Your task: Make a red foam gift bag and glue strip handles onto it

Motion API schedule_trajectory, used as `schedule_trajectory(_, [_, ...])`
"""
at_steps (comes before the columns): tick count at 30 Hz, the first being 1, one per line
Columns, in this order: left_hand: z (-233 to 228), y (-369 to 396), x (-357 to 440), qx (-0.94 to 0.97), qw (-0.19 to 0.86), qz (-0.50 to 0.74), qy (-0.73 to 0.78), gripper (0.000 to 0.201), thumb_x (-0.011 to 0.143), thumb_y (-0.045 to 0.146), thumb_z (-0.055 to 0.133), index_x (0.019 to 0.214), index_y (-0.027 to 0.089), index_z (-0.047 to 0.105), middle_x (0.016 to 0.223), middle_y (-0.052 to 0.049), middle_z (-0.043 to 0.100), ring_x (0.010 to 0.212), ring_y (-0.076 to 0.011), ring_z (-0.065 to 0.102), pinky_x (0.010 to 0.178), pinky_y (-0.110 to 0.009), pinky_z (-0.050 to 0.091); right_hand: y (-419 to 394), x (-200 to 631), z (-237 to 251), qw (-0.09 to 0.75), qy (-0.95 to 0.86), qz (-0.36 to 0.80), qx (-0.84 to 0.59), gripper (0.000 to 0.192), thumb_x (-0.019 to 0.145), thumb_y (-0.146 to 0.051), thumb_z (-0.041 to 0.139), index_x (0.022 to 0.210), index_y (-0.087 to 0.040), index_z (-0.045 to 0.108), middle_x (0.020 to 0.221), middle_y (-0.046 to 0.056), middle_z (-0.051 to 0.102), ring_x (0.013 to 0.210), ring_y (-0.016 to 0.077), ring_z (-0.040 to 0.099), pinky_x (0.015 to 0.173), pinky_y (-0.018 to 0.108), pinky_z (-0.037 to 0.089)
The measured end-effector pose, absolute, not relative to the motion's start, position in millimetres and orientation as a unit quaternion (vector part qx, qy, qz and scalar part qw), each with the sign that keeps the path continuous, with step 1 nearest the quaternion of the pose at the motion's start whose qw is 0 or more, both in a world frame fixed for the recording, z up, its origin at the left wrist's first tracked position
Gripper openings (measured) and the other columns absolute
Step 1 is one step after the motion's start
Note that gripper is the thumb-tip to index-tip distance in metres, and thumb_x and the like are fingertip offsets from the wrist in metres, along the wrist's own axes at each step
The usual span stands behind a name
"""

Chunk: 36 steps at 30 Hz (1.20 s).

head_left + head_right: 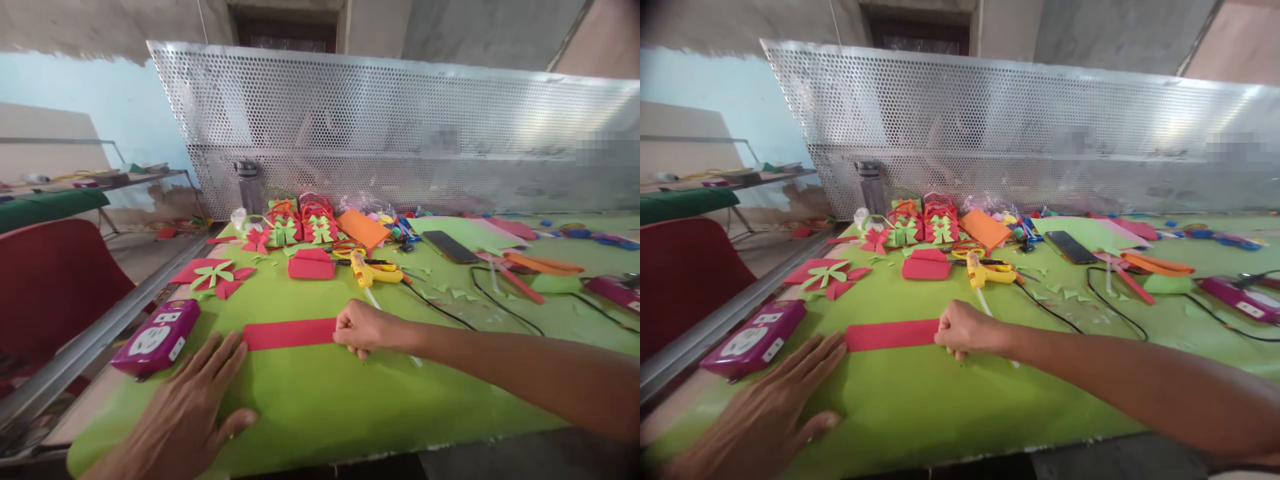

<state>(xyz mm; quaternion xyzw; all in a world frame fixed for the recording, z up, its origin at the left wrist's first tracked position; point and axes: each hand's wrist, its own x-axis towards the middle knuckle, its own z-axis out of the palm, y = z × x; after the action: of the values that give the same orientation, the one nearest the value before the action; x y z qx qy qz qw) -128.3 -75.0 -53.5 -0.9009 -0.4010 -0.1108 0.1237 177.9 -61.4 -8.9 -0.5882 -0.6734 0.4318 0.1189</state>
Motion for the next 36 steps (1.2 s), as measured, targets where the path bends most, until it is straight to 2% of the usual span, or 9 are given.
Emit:
schedule_trajectory(2, [-45.1,-77.3,-120.0,-0.895,0.144,-0.105,-0.409,0.065,0.079,0.059,0.047,0.128,0.017,0.049,0.125,-0.018,0.055,0.114,-0.0399,0.050,0.088,-0.057,0.044,-59.2,176.9,-8.3,0.108,-0.672,0.434,-0.590,0.013,0.067,-0.019,0.051,0.054,-0.016,0.050,0.048,-0.004,0.054,0.036,0.0059,0.051,0.035,0.014,0.036])
schedule_trajectory(3, [-40.1,-78.5,-110.9,-0.899,0.145,-0.104,-0.400,0.068,0.078,0.061,0.046,0.128,0.015,0.048,0.125,-0.019,0.055,0.115,-0.0407,0.049,0.090,-0.059,0.042,-57.9,176.4,-8.3,0.100,-0.671,0.436,-0.591,0.013,0.067,-0.019,0.051,0.054,-0.016,0.050,0.048,-0.004,0.053,0.036,0.0059,0.051,0.034,0.013,0.035])
schedule_trajectory(5, [-31.1,-79.8,-87.7,-0.925,0.116,-0.109,-0.344,0.080,0.076,0.067,0.044,0.135,0.013,0.039,0.132,-0.019,0.048,0.123,-0.0380,0.041,0.097,-0.056,0.037,-55.7,175.4,-8.2,0.082,-0.666,0.440,-0.596,0.013,0.067,-0.019,0.051,0.054,-0.016,0.049,0.047,-0.004,0.053,0.035,0.0061,0.050,0.034,0.014,0.035])
schedule_trajectory(9, [-25.9,-75.1,-49.8,-0.966,0.006,-0.061,-0.250,0.078,0.084,0.061,0.038,0.142,0.013,0.020,0.145,-0.015,0.028,0.134,-0.0288,0.026,0.106,-0.046,0.030,-53.9,173.2,-4.5,0.053,-0.657,0.437,-0.612,0.017,0.069,-0.021,0.051,0.053,-0.017,0.048,0.047,-0.004,0.053,0.036,0.0063,0.051,0.035,0.014,0.035])
schedule_trajectory(15, [-34.4,-69.5,-46.5,-0.973,-0.023,-0.051,-0.223,0.090,0.079,0.065,0.040,0.144,0.013,0.007,0.149,-0.016,0.015,0.137,-0.0296,0.013,0.110,-0.048,0.019,-43.7,161.2,4.5,-0.007,-0.649,0.391,-0.652,0.022,0.063,-0.024,0.058,0.045,-0.017,0.049,0.042,-0.002,0.052,0.036,0.0085,0.049,0.039,0.019,0.039])
schedule_trajectory(20, [-34.9,-70.4,-47.1,-0.973,-0.019,-0.059,-0.223,0.092,0.078,0.066,0.042,0.144,0.012,0.008,0.149,-0.016,0.016,0.136,-0.0314,0.016,0.109,-0.048,0.024,-34.2,155.0,6.7,-0.048,-0.649,0.375,-0.661,0.022,0.058,-0.024,0.059,0.040,-0.018,0.048,0.037,-0.003,0.049,0.035,0.0094,0.046,0.038,0.021,0.039])
schedule_trajectory(36, [-39.7,-67.9,-49.3,-0.974,0.025,-0.082,-0.209,0.093,0.078,0.066,0.041,0.144,0.011,0.006,0.147,-0.017,0.022,0.134,-0.0329,0.021,0.105,-0.048,0.031,-56.7,198.2,10.4,-0.020,-0.593,0.414,-0.690,0.025,0.065,-0.021,0.057,0.043,-0.018,0.045,0.038,-0.005,0.047,0.033,0.0068,0.043,0.036,0.018,0.036])
